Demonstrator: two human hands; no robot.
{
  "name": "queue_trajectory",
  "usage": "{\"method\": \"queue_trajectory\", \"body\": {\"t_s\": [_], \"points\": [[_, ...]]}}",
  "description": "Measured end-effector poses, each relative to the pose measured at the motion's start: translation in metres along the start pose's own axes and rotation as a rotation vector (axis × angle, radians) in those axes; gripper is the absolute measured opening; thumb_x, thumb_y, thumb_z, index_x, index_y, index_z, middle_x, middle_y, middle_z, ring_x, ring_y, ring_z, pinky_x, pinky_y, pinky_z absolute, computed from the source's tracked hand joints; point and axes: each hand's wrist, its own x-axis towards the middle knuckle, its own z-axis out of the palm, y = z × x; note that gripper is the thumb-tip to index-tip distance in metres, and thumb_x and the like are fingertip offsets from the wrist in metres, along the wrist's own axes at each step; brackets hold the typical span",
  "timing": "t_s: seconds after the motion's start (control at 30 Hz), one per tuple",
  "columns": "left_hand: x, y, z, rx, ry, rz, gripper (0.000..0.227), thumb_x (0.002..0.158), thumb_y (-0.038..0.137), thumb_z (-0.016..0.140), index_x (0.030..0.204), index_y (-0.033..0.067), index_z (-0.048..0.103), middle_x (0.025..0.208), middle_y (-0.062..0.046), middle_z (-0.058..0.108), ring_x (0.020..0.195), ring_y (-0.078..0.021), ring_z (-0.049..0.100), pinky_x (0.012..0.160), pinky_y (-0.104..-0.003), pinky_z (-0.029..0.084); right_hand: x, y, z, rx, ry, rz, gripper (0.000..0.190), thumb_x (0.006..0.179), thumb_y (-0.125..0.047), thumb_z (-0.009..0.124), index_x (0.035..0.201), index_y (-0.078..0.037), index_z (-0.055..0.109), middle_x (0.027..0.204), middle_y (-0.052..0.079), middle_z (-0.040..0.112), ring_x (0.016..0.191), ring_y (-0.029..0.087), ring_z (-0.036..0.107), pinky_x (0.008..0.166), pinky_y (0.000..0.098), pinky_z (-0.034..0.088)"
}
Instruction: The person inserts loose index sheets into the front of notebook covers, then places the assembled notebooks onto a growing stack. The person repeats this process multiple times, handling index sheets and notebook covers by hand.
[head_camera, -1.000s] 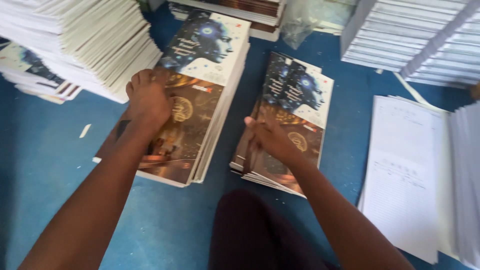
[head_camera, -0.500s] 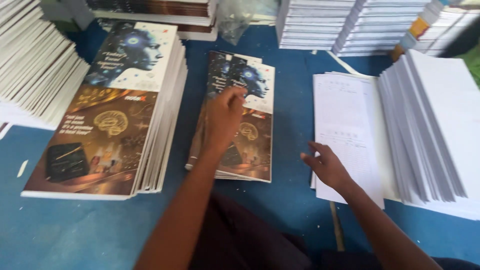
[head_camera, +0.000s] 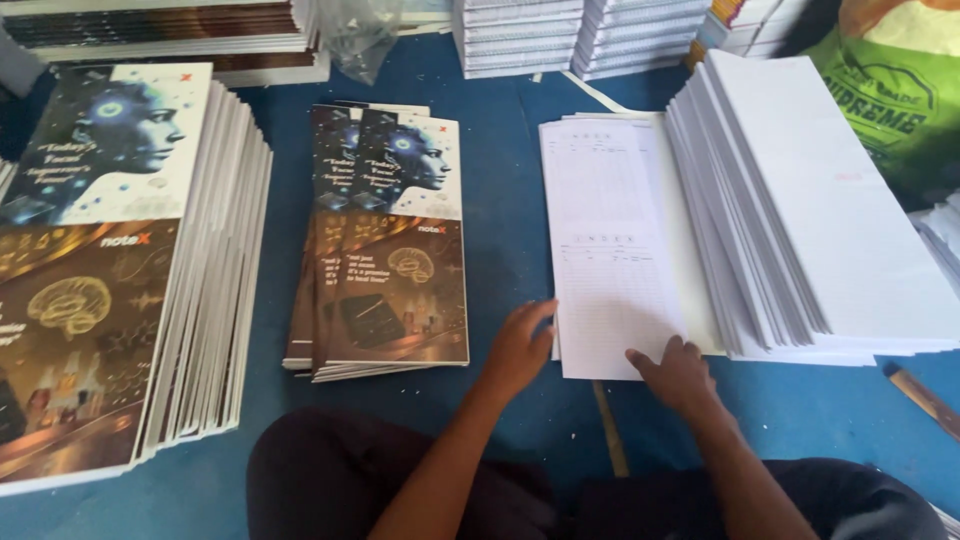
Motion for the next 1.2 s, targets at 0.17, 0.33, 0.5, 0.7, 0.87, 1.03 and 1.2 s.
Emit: {"method": "queue_trajectory", "body": {"t_s": [0.17, 0.33, 0.5, 0.7, 0.87, 1.03, 1.2], "points": [[-0.019, 0.004, 0.012, 0.314, -0.308, -0.047, 0.055, 0.097, 0.026, 0.056, 0.15, 0.0162, 0.047, 0.158, -0.011, 0.043, 0.151, -0.0407, 0.022, 0.113, -0.072, 0.017, -0.003, -0.011, 0.011, 0.074, -0.001, 0.114, 0.12, 0.081, -0.073, 0.067, 0.151, 0.016, 0.029, 0.156, 0.038, 0.031, 0.144, 0.051, 0.036, 0.118, 0.0561, 0.035], [-0.019, 0.01, 0.011, 0.522, -0.418, -0.051, 0.054, 0.098, 0.03, 0.055, 0.15, 0.0204, 0.047, 0.163, -0.006, 0.033, 0.154, -0.0371, 0.015, 0.114, -0.076, 0.012, -0.008, -0.024, 0.013, 0.005, -0.012, 0.166, 0.125, 0.084, -0.076, 0.063, 0.15, 0.019, 0.019, 0.159, 0.04, 0.015, 0.151, 0.052, 0.011, 0.122, 0.0622, 0.01], [-0.015, 0.012, 0.013, 0.585, -0.507, -0.088, 0.052, 0.1, 0.031, 0.052, 0.151, 0.0235, 0.046, 0.165, -0.004, 0.028, 0.154, -0.0354, 0.012, 0.116, -0.075, 0.008, -0.006, -0.03, 0.015, -0.04, -0.047, 0.177, 0.126, 0.085, -0.074, 0.063, 0.15, 0.022, 0.015, 0.16, 0.04, 0.007, 0.152, 0.053, 0.001, 0.12, 0.0656, 0.003], [-0.016, 0.01, 0.016, 0.608, -0.517, -0.093, 0.05, 0.102, 0.031, 0.049, 0.151, 0.0244, 0.046, 0.166, -0.003, 0.027, 0.155, -0.0342, 0.011, 0.117, -0.073, 0.006, -0.008, -0.029, 0.015, -0.031, -0.017, 0.131, 0.119, 0.087, -0.071, 0.063, 0.148, 0.022, 0.02, 0.161, 0.04, 0.008, 0.153, 0.052, 0.0, 0.12, 0.0662, 0.004], [-0.015, 0.011, 0.016, 0.561, -0.509, -0.111, 0.051, 0.101, 0.03, 0.05, 0.151, 0.0246, 0.045, 0.165, -0.002, 0.027, 0.155, -0.0341, 0.01, 0.118, -0.072, 0.004, -0.017, -0.039, 0.009, -0.121, 0.068, 0.025, 0.096, 0.089, -0.06, 0.066, 0.148, 0.01, 0.037, 0.161, 0.035, 0.022, 0.154, 0.047, 0.013, 0.121, 0.0663, 0.013], [-0.015, 0.004, 0.014, 0.461, -0.46, -0.137, 0.056, 0.093, 0.029, 0.062, 0.147, 0.023, 0.051, 0.163, -0.003, 0.034, 0.155, -0.035, 0.012, 0.118, -0.07, 0.004, -0.027, -0.052, -0.001, -0.064, 0.24, -0.271, 0.077, 0.089, -0.041, 0.069, 0.148, 0.003, 0.043, 0.15, 0.031, 0.041, 0.144, 0.044, 0.036, 0.116, 0.0627, 0.027], [-0.007, -0.018, 0.015, 0.3, -0.222, -0.11, 0.049, 0.089, 0.03, 0.071, 0.136, 0.0161, 0.064, 0.148, -0.015, 0.055, 0.149, -0.0387, 0.034, 0.118, -0.064, 0.022, -0.047, -0.069, -0.015, 0.377, 0.152, -0.497, 0.058, 0.097, -0.027, 0.061, 0.146, 0.0, 0.047, 0.141, 0.026, 0.054, 0.127, 0.04, 0.058, 0.108, 0.0479, 0.047]]}}
